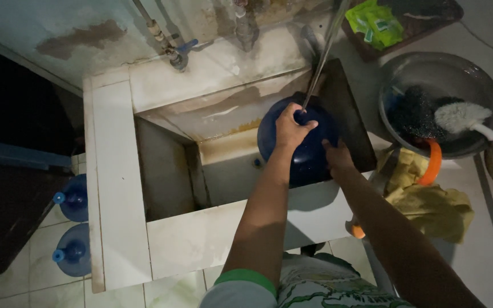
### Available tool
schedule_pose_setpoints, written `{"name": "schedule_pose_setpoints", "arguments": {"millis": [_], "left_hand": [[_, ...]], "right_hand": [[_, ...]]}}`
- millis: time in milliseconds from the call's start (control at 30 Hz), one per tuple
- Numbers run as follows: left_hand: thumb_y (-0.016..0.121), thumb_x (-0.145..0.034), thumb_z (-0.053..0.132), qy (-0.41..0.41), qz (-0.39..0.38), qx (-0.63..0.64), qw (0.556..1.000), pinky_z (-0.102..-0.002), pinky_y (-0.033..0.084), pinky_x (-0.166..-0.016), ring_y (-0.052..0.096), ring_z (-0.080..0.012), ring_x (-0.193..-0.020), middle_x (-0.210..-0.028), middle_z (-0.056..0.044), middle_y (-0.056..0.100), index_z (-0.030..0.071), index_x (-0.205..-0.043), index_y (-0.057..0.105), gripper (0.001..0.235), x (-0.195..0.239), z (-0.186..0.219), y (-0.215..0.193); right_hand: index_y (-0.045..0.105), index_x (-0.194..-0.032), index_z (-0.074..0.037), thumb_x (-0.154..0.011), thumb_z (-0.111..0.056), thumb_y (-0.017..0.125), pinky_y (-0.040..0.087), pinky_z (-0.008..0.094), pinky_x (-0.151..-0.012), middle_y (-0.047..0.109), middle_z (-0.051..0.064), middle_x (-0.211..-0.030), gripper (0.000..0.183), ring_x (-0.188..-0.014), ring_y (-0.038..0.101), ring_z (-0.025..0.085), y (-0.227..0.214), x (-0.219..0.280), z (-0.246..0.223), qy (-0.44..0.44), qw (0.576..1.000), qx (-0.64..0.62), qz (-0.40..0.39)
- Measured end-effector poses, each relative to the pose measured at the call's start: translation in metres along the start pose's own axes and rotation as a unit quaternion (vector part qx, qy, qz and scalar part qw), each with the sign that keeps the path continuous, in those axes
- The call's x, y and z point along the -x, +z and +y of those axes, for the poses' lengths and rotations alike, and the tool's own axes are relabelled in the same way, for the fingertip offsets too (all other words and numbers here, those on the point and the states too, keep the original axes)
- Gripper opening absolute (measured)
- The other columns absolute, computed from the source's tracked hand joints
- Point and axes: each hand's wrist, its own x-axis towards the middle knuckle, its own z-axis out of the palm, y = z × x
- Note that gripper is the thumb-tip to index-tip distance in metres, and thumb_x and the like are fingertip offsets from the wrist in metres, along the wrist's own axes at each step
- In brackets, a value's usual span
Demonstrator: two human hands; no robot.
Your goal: Cleaning and sealing large plastic water jugs using a heat gun.
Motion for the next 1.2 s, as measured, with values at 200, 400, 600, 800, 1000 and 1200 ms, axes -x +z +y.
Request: {"name": "schedule_pose_setpoints", "arguments": {"millis": [200, 400, 600, 800, 1000, 1200], "left_hand": [[0.096, -0.063, 0.023, 0.015, 0.013, -0.004, 1.0, -0.04, 0.058, -0.081, 0.072, -0.0306, -0.089, -0.095, -0.013, 0.072, 0.008, -0.099, 0.063, 0.05, 0.001, 0.003, -0.001], [0.096, -0.062, 0.022, 0.035, 0.018, -0.013, 0.999, -0.04, 0.056, -0.081, 0.071, -0.0301, -0.092, -0.096, -0.013, 0.072, 0.008, -0.097, 0.064, 0.05, 0.0, 0.0, 0.001], [0.095, -0.063, 0.028, 0.022, 0.092, 0.066, 0.993, -0.036, 0.057, -0.083, 0.071, -0.0254, -0.089, -0.097, -0.01, 0.072, 0.009, -0.107, 0.063, 0.057, 0.012, -0.017, 0.01], [0.09, -0.075, 0.046, -0.319, 0.206, 0.262, 0.887, -0.054, 0.04, -0.068, 0.053, -0.0352, -0.077, -0.092, -0.023, 0.067, 0.003, -0.122, 0.072, 0.067, 0.046, 0.063, -0.112], [0.067, -0.097, 0.041, 0.162, 0.239, 0.504, 0.814, -0.047, 0.056, -0.098, 0.067, -0.0279, -0.099, -0.1, -0.012, 0.068, 0.011, -0.111, 0.06, 0.033, 0.083, 0.065, -0.307], [0.06, -0.101, 0.051, -0.119, 0.365, 0.512, 0.768, -0.044, 0.05, -0.078, 0.061, -0.0284, -0.085, -0.09, -0.012, 0.066, 0.011, -0.094, 0.058, 0.041, 0.095, -0.022, -0.368]], "right_hand": [[0.038, -0.158, -0.019, -0.099, -0.041, 0.063, 0.053, 0.041, -0.072, 0.062, 0.012, -0.134, 0.068, -0.1, 0.064, 0.028, 0.001, 0.01, -0.013, 0.041, 0.992, 0.113, 0.026], [0.035, -0.159, -0.023, -0.098, -0.041, 0.061, 0.052, 0.044, -0.091, 0.06, 0.01, -0.138, 0.069, -0.113, 0.062, 0.028, 0.002, 0.016, -0.016, 0.071, 0.996, 0.057, 0.011], [0.044, -0.155, -0.013, -0.097, -0.037, 0.067, 0.052, 0.042, -0.097, 0.063, 0.015, -0.139, 0.067, -0.118, 0.064, 0.03, 0.003, -0.003, 0.005, 0.021, 0.999, 0.031, 0.012], [0.045, -0.15, -0.011, -0.088, -0.034, 0.077, 0.059, 0.044, -0.09, 0.06, 0.013, -0.139, 0.074, -0.118, 0.063, 0.025, -0.005, 0.06, -0.027, -0.051, 0.992, 0.015, -0.113], [0.057, -0.14, -0.013, -0.095, -0.057, 0.063, 0.054, 0.042, -0.096, 0.061, 0.015, -0.143, 0.063, -0.119, 0.065, 0.026, 0.01, 0.046, -0.042, -0.149, 0.979, -0.03, -0.133], [0.063, -0.134, 0.001, -0.095, -0.069, 0.064, 0.054, 0.037, -0.097, 0.068, 0.02, -0.135, 0.081, -0.114, 0.066, 0.024, 0.043, 0.079, -0.066, -0.057, 0.995, 0.014, -0.083]]}}
